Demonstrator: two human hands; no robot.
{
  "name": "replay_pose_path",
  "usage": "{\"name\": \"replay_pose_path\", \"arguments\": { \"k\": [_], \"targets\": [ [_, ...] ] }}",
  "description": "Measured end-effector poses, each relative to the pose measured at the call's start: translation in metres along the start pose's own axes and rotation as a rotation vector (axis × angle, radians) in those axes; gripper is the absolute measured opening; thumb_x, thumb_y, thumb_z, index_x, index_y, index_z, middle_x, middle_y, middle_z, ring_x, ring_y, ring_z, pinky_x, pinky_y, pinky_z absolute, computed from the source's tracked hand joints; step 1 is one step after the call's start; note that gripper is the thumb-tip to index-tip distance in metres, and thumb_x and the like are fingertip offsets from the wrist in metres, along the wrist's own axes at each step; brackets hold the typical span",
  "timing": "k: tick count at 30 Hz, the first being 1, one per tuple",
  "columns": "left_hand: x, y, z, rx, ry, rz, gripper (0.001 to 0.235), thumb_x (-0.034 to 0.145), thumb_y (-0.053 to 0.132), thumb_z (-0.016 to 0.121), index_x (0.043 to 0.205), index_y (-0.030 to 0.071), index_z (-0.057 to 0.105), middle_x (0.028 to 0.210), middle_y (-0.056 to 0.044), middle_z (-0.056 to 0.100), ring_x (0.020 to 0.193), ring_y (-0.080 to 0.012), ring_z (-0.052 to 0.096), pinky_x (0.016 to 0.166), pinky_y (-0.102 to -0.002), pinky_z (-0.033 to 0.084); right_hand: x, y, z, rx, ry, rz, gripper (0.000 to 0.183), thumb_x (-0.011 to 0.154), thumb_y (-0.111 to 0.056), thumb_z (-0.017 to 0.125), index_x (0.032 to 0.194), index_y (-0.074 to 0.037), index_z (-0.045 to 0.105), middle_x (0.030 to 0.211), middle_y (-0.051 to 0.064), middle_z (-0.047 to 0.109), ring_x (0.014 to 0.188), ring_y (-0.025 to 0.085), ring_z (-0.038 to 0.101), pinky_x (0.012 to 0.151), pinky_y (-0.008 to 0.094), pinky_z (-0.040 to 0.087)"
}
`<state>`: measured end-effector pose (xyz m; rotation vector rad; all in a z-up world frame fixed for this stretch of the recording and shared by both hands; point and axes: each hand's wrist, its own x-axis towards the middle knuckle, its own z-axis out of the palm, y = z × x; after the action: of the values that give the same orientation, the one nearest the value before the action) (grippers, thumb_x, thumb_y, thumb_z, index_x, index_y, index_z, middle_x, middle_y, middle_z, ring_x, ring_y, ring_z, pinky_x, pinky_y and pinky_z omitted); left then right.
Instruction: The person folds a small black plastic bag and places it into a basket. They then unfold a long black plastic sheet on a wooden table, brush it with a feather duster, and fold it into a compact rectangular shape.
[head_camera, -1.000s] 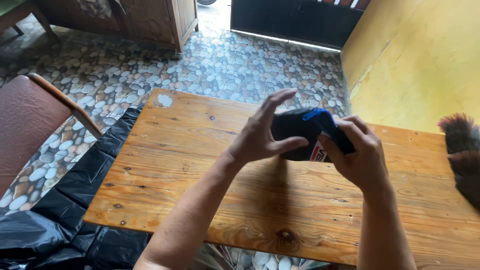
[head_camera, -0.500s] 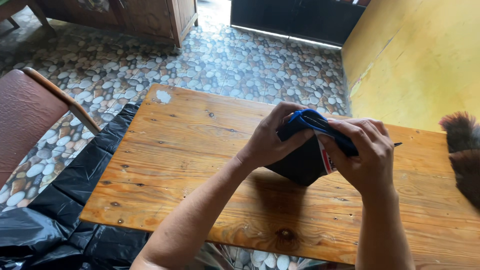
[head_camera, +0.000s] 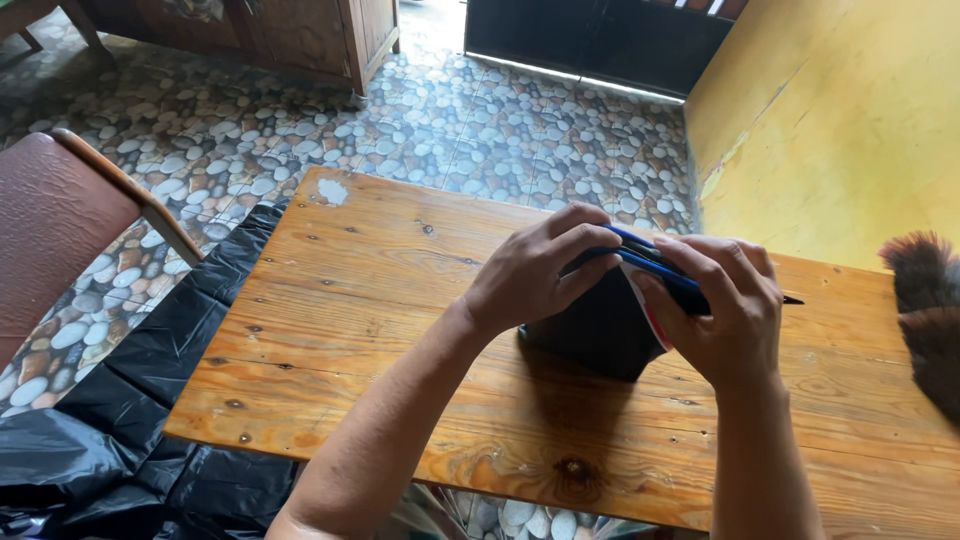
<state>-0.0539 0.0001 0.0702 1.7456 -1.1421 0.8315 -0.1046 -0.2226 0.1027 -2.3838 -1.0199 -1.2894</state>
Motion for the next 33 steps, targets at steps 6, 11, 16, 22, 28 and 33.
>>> {"name": "replay_pose_path", "arguments": {
  "k": [6, 11, 16, 22, 28, 33],
  "targets": [
    [0.0, 0.0, -0.001, -0.113, -0.011, -0.092, 0.012, 0.104, 0.016, 0.064, 0.114, 0.01, 0.062, 0.116, -0.012, 0.062, 0.099, -0.03, 0.07, 0.08, -0.039, 0.058, 0.005, -0.003, -0.002, -0.014, -0.035, -0.005, 0.014, 0.098, -0.014, 0.082, 0.105, -0.006, 0.073, 0.11, 0.01, 0.075, 0.095, 0.024, 0.071, 0.098, 0.043, 0.045],
    [0.002, 0.0, -0.004, -0.176, -0.04, -0.07, 0.012, 0.102, 0.013, 0.067, 0.11, 0.006, 0.063, 0.113, -0.013, 0.063, 0.097, -0.029, 0.069, 0.081, -0.037, 0.057, 0.002, -0.001, -0.006, 0.007, -0.117, 0.045, 0.016, 0.097, -0.024, 0.077, 0.101, -0.008, 0.074, 0.107, 0.006, 0.074, 0.097, 0.02, 0.069, 0.109, 0.048, 0.045],
    [0.005, 0.001, -0.01, -0.194, -0.078, -0.068, 0.014, 0.102, 0.017, 0.067, 0.11, 0.006, 0.064, 0.11, -0.011, 0.063, 0.095, -0.0276, 0.068, 0.081, -0.037, 0.056, 0.004, -0.003, -0.009, 0.062, -0.127, 0.061, 0.014, 0.096, -0.023, 0.078, 0.098, -0.01, 0.075, 0.103, 0.003, 0.073, 0.095, 0.019, 0.068, 0.108, 0.047, 0.044],
    [0.006, 0.001, -0.012, -0.256, -0.119, -0.069, 0.024, 0.098, 0.021, 0.074, 0.117, 0.012, 0.063, 0.112, -0.01, 0.064, 0.103, -0.0271, 0.066, 0.087, -0.038, 0.057, 0.003, -0.002, -0.01, 0.103, -0.147, 0.093, 0.014, 0.094, -0.023, 0.079, 0.098, -0.01, 0.075, 0.103, 0.003, 0.073, 0.096, 0.018, 0.067, 0.111, 0.048, 0.041],
    [0.004, -0.001, -0.01, -0.264, -0.126, -0.109, 0.02, 0.095, 0.023, 0.075, 0.107, 0.011, 0.064, 0.111, -0.008, 0.062, 0.1, -0.0246, 0.065, 0.086, -0.035, 0.054, 0.003, -0.005, -0.01, 0.09, -0.15, 0.09, 0.015, 0.093, -0.024, 0.081, 0.095, -0.01, 0.075, 0.101, 0.003, 0.072, 0.095, 0.018, 0.068, 0.115, 0.05, 0.04],
    [0.003, -0.001, -0.011, -0.253, -0.158, -0.133, 0.019, 0.095, 0.026, 0.074, 0.103, 0.011, 0.066, 0.112, -0.007, 0.062, 0.094, -0.023, 0.066, 0.079, -0.034, 0.055, 0.008, -0.014, -0.011, 0.056, -0.14, 0.084, 0.02, 0.09, -0.025, 0.082, 0.093, -0.008, 0.071, 0.105, 0.005, 0.072, 0.101, 0.022, 0.069, 0.124, 0.062, 0.03]
  ]
}}
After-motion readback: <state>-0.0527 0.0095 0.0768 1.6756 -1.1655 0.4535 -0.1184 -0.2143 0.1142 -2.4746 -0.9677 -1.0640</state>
